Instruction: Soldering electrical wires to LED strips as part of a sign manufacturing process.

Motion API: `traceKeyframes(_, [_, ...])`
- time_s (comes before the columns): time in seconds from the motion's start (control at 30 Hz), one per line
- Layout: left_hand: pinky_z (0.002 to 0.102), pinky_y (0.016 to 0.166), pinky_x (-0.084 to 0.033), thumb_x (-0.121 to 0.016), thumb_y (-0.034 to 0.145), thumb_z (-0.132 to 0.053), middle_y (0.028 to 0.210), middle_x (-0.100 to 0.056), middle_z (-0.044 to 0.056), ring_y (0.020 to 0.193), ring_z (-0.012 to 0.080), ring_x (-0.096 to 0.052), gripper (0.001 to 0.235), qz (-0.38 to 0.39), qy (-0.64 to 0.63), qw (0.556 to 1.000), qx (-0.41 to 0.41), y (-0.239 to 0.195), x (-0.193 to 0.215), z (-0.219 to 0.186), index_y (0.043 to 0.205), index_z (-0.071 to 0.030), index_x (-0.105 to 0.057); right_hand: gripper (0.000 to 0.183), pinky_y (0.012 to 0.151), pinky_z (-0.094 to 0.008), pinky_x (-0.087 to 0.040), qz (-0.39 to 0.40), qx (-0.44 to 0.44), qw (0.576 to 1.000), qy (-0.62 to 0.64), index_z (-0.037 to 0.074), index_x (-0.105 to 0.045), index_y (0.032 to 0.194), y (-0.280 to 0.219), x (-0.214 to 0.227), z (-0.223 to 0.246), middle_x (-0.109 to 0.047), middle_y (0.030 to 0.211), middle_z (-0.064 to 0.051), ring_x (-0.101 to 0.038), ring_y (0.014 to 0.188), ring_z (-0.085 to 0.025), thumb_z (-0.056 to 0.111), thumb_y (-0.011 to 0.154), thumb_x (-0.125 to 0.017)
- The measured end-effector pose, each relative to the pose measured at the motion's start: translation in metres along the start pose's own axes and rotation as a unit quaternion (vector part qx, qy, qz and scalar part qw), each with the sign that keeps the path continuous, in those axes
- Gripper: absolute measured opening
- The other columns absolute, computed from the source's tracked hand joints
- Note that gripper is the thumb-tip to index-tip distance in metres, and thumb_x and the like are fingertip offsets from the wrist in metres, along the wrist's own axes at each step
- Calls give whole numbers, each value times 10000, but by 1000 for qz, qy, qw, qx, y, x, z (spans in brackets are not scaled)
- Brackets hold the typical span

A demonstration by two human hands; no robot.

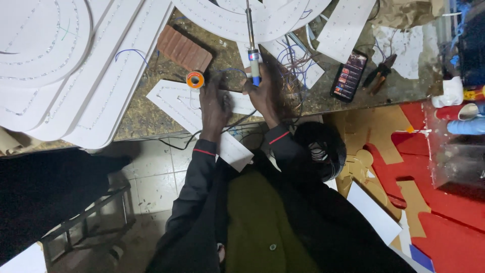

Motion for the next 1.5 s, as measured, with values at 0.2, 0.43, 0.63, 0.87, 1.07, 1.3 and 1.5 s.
traceKeyframes(0.2, [528, 979, -558, -721, 980, -244, 1303, -636, 153, 1234, 461, -625, 413, 7, -18, 999, 36, -1, 2, -5, 1375, -140, -661, 338, 695, -423, -758, -31, -72, 993, -83, 67, -655, 1236, -6, -10, 29, -838, 1095, -167, -849, 971, -339, 29, 934, -803])
traceKeyframes(0.43, [516, 970, -572, -715, 998, -288, 1267, -616, 159, 1173, 460, -658, 437, 4, -35, 997, 72, -1, 13, -1, 1399, -137, -631, 380, 809, -559, -609, -42, -64, 985, -155, 176, -640, 1272, -3, -30, 25, -878, 1007, -110, -847, 1000, -413, 140, 949, -837])
traceKeyframes(0.63, [542, 908, -557, -712, 912, -274, 1070, -662, 132, 1072, 461, -643, 440, -41, -16, 999, 22, -4, 4, 10, 1319, -110, -673, 427, 845, -521, -613, -54, -49, 989, -127, 213, -648, 1318, 1, -41, 14, -844, 955, -86, -835, 970, -391, 174, 927, -815])
traceKeyframes(0.87, [556, 868, -517, -623, 1000, -195, 1112, -747, 153, 1099, 428, -622, 485, -56, 2, 997, -52, -22, 12, 3, 1480, -134, -658, 225, 817, -387, -545, -99, 65, 993, -4, 159, -676, 1085, -5, 2, 97, -705, 896, -39, -683, 840, -202, 285, 994, -838])
traceKeyframes(1.07, [554, 886, -599, -575, 975, -307, 1199, -661, 192, 1086, 509, -669, 475, -73, -111, 991, -27, -17, 31, 0, 1385, -115, -720, 80, 547, -266, -569, -7, 40, 997, -70, 87, -742, 1031, -14, 38, 81, -789, 767, -83, -746, 574, -155, 143, 1085, -758])
traceKeyframes(1.3, [512, 830, -576, -752, 984, -201, 1122, -677, 88, 1007, 406, -657, 237, -219, 77, 963, -136, 23, 89, -17, 1213, -171, -803, 267, 600, -286, -592, -1, 2, 1000, 12, -30, -703, 1194, -59, 34, 23, -818, 972, -184, -801, 751, -204, 221, 1112, -739])
traceKeyframes(1.5, [525, 978, -472, -850, 1007, -221, 1353, -570, 50, 1268, 409, -557, 312, -22, 191, 981, -16, 57, 48, 18, 1310, -281, -813, 246, 672, -277, -570, 22, -17, 998, 62, 8, -719, 1200, -65, 30, 24, -819, 960, -147, -780, 762, -184, 221, 1081, -750])
Point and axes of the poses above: each hand's wrist, its own y-axis towards the middle knuckle, its own x-axis out of the back of the hand, z = x × y, the point moved 7 cm from there along y, towards the middle knuckle
